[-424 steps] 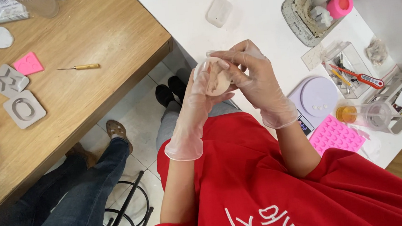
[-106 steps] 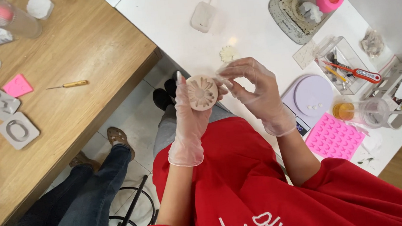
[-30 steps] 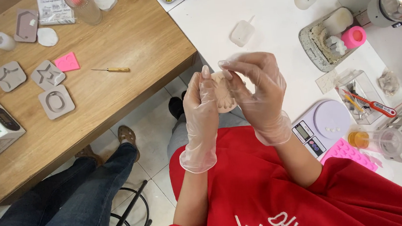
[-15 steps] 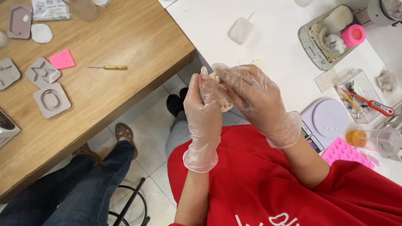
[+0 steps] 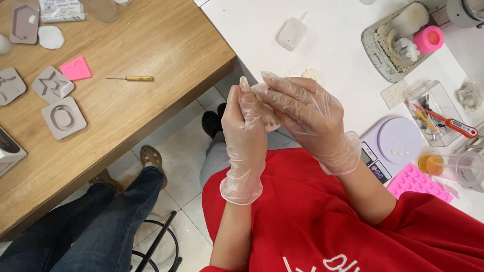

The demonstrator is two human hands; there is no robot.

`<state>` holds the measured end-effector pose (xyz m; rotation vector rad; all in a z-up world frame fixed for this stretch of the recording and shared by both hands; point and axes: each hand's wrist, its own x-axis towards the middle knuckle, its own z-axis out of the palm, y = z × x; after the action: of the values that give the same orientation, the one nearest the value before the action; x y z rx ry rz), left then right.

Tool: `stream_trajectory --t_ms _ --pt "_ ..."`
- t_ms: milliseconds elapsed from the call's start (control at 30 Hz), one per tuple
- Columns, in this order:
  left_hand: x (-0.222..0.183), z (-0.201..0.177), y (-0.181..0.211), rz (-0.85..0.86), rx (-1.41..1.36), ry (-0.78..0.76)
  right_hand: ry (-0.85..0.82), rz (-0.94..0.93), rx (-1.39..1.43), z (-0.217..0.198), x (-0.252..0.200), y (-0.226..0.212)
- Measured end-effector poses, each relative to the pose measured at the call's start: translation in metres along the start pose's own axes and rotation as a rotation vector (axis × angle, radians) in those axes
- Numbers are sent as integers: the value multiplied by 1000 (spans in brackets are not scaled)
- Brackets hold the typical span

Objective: Unmolding decorative wax objects from silicone molds.

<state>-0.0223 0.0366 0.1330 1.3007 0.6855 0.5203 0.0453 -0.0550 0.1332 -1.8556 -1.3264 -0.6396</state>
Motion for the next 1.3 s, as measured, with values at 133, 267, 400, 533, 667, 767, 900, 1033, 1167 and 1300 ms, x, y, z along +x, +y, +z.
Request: stream_trajectory --t_ms 133,267,400,533,667,767,900,1033,1167,1300 --pt "0 -4 9 -36 -15 -17 14 3 18 5 -6 1" --pt "1 -3 18 -79 10 -46 18 196 114 5 -7 -3" --pt "11 -6 -7 -177 -59 -93 -33 322 173 2 -6 -4" --pt "12 -11 -9 -198 42 -164 -35 414 232 6 -5 -3" --pt "7 -7 1 -135 153 -216 -76 548 241 8 -11 3" --pt "10 -9 -9 -115 242 -265 -69 608 230 12 -16 9" --pt "12 -9 -20 -145 286 -321 -43 619 225 15 -25 19" --pt "12 0 -35 -176 309 -313 -60 517 69 16 -41 32" --pt "14 9 -48 -245 293 -348 -14 556 56 21 -60 45" --pt "17 19 -70 -295 305 -361 -14 654 43 23 -83 62"
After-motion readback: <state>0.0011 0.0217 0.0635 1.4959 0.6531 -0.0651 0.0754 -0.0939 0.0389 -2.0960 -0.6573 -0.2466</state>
